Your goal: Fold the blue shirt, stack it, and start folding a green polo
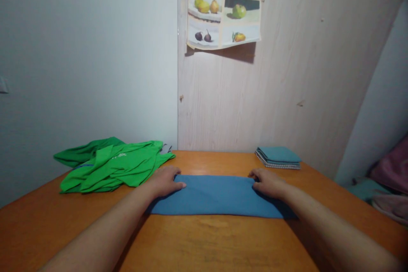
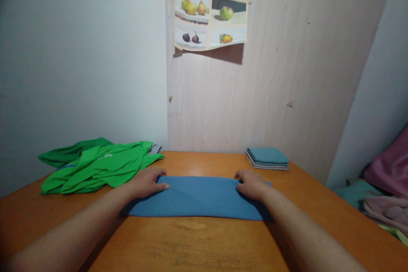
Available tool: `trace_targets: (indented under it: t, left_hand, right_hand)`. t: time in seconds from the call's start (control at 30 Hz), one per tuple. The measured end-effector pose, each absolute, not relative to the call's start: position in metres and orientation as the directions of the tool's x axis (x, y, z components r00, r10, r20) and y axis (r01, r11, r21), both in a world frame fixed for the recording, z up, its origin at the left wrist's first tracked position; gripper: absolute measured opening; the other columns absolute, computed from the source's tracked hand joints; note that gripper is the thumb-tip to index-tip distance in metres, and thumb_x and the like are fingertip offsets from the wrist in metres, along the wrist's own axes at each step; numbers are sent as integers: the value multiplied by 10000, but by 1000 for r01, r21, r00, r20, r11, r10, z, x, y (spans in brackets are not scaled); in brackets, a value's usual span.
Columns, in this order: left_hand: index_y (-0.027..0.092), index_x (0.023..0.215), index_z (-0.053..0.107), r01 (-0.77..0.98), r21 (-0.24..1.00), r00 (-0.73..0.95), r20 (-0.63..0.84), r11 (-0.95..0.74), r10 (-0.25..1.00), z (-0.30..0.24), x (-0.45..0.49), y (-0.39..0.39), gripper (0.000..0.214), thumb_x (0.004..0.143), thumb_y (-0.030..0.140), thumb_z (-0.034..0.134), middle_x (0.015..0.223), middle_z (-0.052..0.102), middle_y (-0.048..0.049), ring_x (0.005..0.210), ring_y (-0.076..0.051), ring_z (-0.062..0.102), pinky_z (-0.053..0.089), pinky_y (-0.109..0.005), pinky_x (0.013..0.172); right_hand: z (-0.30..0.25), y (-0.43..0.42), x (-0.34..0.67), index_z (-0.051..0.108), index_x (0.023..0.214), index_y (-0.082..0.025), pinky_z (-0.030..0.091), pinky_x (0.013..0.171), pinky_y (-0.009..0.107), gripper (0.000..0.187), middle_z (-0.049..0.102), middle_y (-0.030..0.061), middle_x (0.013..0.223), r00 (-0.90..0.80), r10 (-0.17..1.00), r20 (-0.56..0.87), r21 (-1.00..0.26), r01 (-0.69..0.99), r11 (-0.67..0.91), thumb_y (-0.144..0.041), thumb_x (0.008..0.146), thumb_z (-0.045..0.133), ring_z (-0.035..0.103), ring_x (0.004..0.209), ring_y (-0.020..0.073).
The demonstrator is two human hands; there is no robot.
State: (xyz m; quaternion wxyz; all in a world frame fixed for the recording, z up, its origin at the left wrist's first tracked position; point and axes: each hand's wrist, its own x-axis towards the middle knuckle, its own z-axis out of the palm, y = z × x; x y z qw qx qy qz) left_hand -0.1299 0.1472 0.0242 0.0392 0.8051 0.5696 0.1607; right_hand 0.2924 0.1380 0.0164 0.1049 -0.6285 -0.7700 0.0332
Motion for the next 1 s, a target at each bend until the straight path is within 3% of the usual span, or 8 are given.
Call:
trace_targets:
  t: [0.1, 0.23, 0.4, 0.5, 0.7, 1.0]
  left_hand:
    - [222, 1121, 704, 936, 183, 259, 216, -300, 941, 29, -133, 149, 512, 732, 554, 682, 1119, 705, -120, 1037, -330, 632, 437, -382, 853]
    - [240, 926, 710, 937, 136, 290, 215, -322, 933, 35, -132, 146, 257, 767, 432, 652, 978, 706, -80, 954, -295, 633, 411, -342, 763]
    - [232, 816, 618, 930, 164, 292, 218, -330, 931, 43, -131, 136, 75, 767, 286, 602, 873, 673, -24, 854, -231, 608, 361, -295, 690]
    - [230, 823, 580, 927, 180, 290, 207, -328, 934, 54, -133, 123, 67, 761, 252, 572, 815, 647, 5, 804, -212, 589, 342, -287, 673]
    - [230, 881, 573, 907, 139, 354, 258, -397, 899, 75, -144, 74, 103, 788, 243, 531, 811, 638, 10, 790, -209, 572, 313, -303, 702]
    - [228, 870, 565, 871, 84, 430, 348, -485, 833, 59, -149, -39, 90, 805, 191, 514, 897, 617, -18, 899, -230, 504, 285, -337, 790]
  right_hand:
    - [19, 137, 292, 674, 955, -182, 394, 748, 306, 253, 701, 92, 978, -168, 979, 118, -150, 971, 184, -246, 727, 586, 614, 900, 228]
    - [22, 132, 293, 630, 877, -193, 343, 701, 298, 160, 691, 81, 931, -159, 978, 136, -139, 974, 178, -250, 737, 578, 594, 856, 218]
    - [32, 115, 293, 595, 901, -214, 286, 667, 306, 128, 695, 65, 871, -129, 974, 187, -64, 988, 143, -243, 788, 544, 590, 803, 221]
    - [41, 98, 296, 584, 895, -215, 294, 712, 325, 103, 698, 62, 848, -175, 947, 268, 6, 984, 180, -228, 816, 519, 604, 815, 236]
    - [49, 47, 310, 630, 988, -225, 334, 847, 367, 194, 717, 62, 994, -308, 848, 431, 58, 947, 315, -243, 910, 454, 630, 955, 248]
    - [3, -55, 324, 607, 1157, -219, 365, 916, 428, 243, 695, 67, 980, -425, 728, 538, 163, 900, 405, -246, 952, 480, 600, 912, 239]
